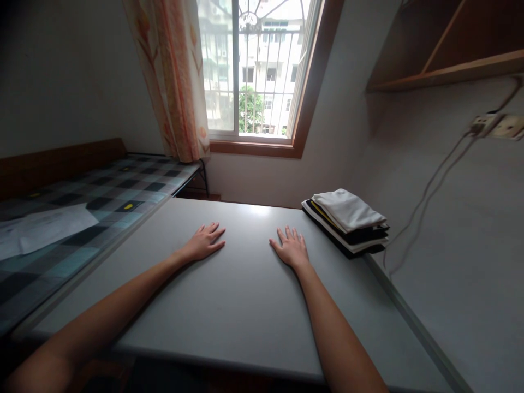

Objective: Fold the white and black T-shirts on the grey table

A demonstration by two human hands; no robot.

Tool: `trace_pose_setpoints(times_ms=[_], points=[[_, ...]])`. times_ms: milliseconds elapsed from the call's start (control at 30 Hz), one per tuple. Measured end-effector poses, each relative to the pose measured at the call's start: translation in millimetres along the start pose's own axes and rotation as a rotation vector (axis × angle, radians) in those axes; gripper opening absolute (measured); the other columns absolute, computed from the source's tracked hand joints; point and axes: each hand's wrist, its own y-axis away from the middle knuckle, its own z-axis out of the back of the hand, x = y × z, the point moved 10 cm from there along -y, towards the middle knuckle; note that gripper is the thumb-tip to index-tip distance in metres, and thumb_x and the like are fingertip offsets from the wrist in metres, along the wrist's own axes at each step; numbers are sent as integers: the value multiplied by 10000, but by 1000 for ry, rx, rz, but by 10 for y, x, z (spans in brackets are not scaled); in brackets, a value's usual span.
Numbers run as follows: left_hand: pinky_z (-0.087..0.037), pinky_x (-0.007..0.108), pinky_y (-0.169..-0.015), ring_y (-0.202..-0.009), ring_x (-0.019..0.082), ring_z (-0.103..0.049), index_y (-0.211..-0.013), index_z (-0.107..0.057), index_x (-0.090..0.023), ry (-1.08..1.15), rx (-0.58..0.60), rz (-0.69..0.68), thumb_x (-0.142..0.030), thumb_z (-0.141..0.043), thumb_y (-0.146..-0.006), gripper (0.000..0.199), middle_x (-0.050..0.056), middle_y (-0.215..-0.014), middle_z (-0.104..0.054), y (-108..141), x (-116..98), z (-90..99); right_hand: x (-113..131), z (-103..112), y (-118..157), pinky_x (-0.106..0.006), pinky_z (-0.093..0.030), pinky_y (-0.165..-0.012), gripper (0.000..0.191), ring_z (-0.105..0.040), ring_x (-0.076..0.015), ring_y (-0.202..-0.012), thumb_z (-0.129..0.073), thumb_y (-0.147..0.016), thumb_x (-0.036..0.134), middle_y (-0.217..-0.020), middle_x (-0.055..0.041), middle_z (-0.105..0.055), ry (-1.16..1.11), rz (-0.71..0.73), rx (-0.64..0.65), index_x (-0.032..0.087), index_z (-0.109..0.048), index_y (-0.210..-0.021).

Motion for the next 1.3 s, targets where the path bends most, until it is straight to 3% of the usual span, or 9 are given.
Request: trace_pose_setpoints(times_ms=[533, 1300], points=[[-187, 497, -1167, -1447, 281, -264, -1450, -441, -242, -34, -8, -4, -586, -357, -934, 626, 131, -1560, -308, -10, 13, -25, -26, 22, -3, -474, -175, -1156, 606, -212, -287, -1455, -201, -988, 537, -1584, -91, -268, -23, -1, -19, 254, -378, -1493], [-234, 496, -1154, -1419, 303, -320, -1403, -496, -213, -28, -51, -4, -483, -383, -952, 538, 136, -1519, -388, 71, -42, 7, -34, 24, -8, -456, -166, -1157, 571, -218, -284, -1453, -273, -988, 498, -1576, -97, -286, -56, 2, -28, 239, -407, -1478]])
